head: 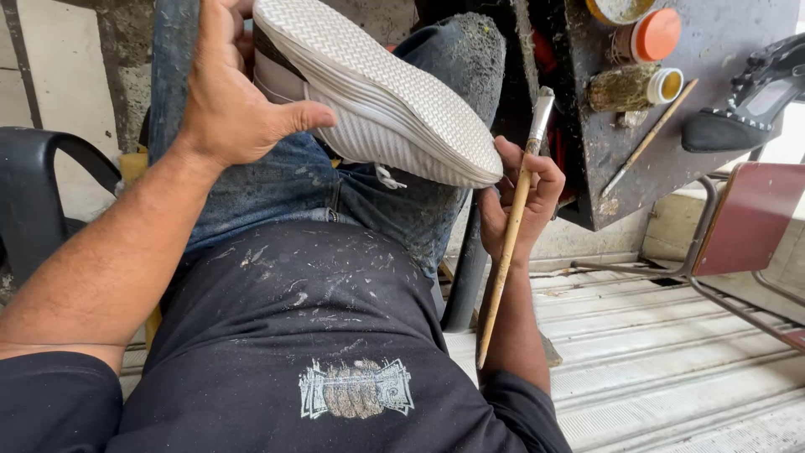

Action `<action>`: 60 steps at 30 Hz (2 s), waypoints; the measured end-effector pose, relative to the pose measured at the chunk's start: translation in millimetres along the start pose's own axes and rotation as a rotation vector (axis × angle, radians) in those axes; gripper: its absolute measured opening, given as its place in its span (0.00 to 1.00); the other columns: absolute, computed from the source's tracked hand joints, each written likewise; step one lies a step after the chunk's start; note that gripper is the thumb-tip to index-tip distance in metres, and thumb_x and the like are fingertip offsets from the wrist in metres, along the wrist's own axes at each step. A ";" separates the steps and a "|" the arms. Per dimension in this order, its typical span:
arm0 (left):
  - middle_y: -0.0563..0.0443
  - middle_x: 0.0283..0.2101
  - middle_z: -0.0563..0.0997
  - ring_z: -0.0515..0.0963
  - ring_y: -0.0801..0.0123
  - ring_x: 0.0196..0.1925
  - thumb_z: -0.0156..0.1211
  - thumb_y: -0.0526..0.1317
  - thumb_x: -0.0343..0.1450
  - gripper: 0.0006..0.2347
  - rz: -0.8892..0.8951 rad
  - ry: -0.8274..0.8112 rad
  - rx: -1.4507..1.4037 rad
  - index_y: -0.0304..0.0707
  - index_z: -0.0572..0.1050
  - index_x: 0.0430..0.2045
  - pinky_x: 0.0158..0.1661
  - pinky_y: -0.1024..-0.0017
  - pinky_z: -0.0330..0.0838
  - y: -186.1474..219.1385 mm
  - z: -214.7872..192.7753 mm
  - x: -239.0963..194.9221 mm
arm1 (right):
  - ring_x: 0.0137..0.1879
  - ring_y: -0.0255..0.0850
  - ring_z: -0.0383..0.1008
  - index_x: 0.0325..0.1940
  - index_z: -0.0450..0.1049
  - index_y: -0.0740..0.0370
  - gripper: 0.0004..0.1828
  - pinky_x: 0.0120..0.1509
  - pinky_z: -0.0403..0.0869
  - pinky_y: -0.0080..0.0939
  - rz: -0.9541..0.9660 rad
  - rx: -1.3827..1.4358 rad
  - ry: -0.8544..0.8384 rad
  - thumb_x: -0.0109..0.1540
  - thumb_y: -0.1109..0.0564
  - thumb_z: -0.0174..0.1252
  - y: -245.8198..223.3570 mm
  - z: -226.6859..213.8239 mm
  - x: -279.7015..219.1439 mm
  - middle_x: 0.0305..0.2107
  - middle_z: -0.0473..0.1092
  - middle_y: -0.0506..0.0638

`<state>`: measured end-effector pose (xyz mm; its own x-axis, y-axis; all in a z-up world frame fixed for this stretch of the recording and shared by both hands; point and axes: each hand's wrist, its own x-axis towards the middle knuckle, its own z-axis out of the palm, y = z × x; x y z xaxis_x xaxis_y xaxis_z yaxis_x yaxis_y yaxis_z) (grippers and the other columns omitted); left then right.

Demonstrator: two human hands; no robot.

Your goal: Applying blue dye to the midsole and sole of a white sneaker using a brush

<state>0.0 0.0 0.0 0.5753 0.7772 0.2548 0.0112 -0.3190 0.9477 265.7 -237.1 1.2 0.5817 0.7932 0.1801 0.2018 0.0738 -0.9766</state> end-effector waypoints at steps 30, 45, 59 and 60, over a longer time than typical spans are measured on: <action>0.29 0.56 0.75 0.75 0.36 0.56 0.73 0.68 0.68 0.42 -0.224 -0.010 0.464 0.26 0.62 0.59 0.50 0.47 0.69 -4.7 3.1 35.1 | 0.58 0.42 0.73 0.61 0.60 0.54 0.29 0.64 0.75 0.40 -0.073 -0.022 0.025 0.61 0.68 0.64 7.2 -7.4 29.8 0.55 0.66 0.55; 0.29 0.60 0.71 0.72 0.37 0.58 0.77 0.62 0.70 0.38 -0.188 -0.011 0.498 0.30 0.66 0.62 0.49 0.50 0.68 -15.0 4.0 65.1 | 0.40 0.35 0.70 0.60 0.59 0.53 0.25 0.45 0.72 0.34 -0.034 0.046 -0.027 0.65 0.66 0.61 2.4 -6.4 41.9 0.40 0.64 0.50; 0.30 0.56 0.75 0.75 0.41 0.56 0.80 0.63 0.62 0.42 -0.267 -0.033 0.421 0.28 0.66 0.58 0.49 0.52 0.69 -3.0 2.5 66.6 | 0.63 0.46 0.71 0.62 0.58 0.53 0.36 0.63 0.76 0.42 -0.043 0.003 -0.137 0.58 0.63 0.73 -11.6 -2.9 38.9 0.58 0.66 0.57; 0.29 0.59 0.74 0.74 0.40 0.58 0.81 0.64 0.61 0.45 -0.312 -0.048 0.402 0.26 0.63 0.60 0.51 0.52 0.68 1.9 1.6 65.7 | 0.63 0.49 0.74 0.63 0.57 0.53 0.37 0.64 0.76 0.44 -0.027 0.034 -0.166 0.57 0.64 0.73 -14.6 -0.5 37.3 0.59 0.70 0.63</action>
<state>39.1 49.5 18.3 0.5309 0.8462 -0.0464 0.4966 -0.2663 0.8261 284.8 -208.8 22.3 0.4380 0.8792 0.1875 0.1869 0.1149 -0.9756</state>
